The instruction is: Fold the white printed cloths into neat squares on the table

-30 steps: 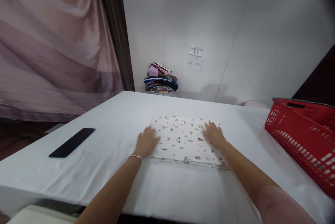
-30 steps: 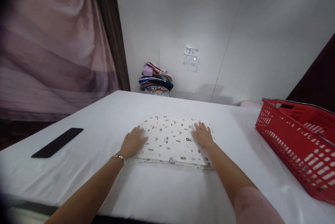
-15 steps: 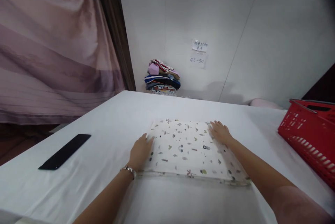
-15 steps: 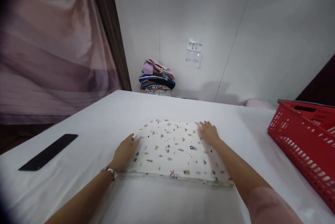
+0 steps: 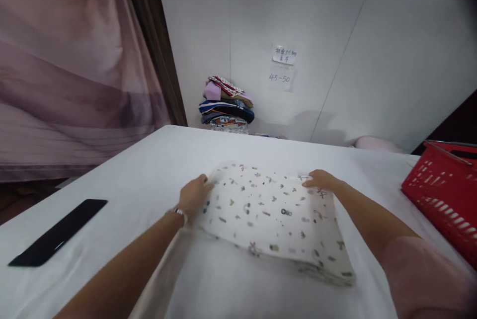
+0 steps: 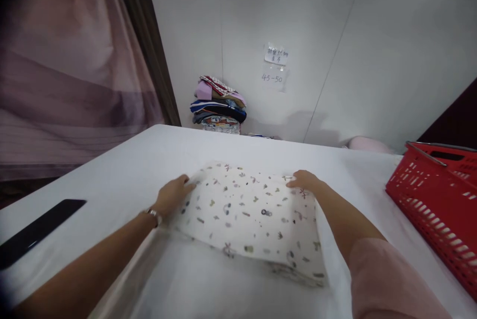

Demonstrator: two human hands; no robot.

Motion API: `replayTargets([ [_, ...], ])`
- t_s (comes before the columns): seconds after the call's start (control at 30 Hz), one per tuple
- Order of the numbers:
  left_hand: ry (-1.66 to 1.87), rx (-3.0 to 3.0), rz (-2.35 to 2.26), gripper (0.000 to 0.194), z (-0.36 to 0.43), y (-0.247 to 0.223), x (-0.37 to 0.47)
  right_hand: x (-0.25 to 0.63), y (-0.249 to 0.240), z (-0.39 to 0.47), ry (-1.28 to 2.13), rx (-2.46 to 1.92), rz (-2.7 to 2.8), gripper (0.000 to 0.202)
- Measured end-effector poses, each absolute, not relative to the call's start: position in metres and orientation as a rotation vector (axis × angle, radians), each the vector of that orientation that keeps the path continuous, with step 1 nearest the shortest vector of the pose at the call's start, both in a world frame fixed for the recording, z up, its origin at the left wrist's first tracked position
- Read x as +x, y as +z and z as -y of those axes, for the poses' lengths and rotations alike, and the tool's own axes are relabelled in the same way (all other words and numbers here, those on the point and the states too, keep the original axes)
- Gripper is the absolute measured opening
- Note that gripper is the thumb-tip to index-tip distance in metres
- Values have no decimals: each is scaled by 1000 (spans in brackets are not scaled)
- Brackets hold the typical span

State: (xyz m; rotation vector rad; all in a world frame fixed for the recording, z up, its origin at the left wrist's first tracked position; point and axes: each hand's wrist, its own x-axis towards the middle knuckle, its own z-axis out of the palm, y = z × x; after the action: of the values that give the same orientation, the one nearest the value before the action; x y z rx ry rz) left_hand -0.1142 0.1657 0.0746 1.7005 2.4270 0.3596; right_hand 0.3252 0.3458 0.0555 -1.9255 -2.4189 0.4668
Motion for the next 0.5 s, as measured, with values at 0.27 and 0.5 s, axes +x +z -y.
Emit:
replayTargets([
  [0.27,563,1891,-2338,45,-282,91,-87,361,61,-321,906,-2148,2100,56],
  [0.5,735,2417,-1553,51,-177,56,-11,382,66,-295,1412,-1961,1696,49],
])
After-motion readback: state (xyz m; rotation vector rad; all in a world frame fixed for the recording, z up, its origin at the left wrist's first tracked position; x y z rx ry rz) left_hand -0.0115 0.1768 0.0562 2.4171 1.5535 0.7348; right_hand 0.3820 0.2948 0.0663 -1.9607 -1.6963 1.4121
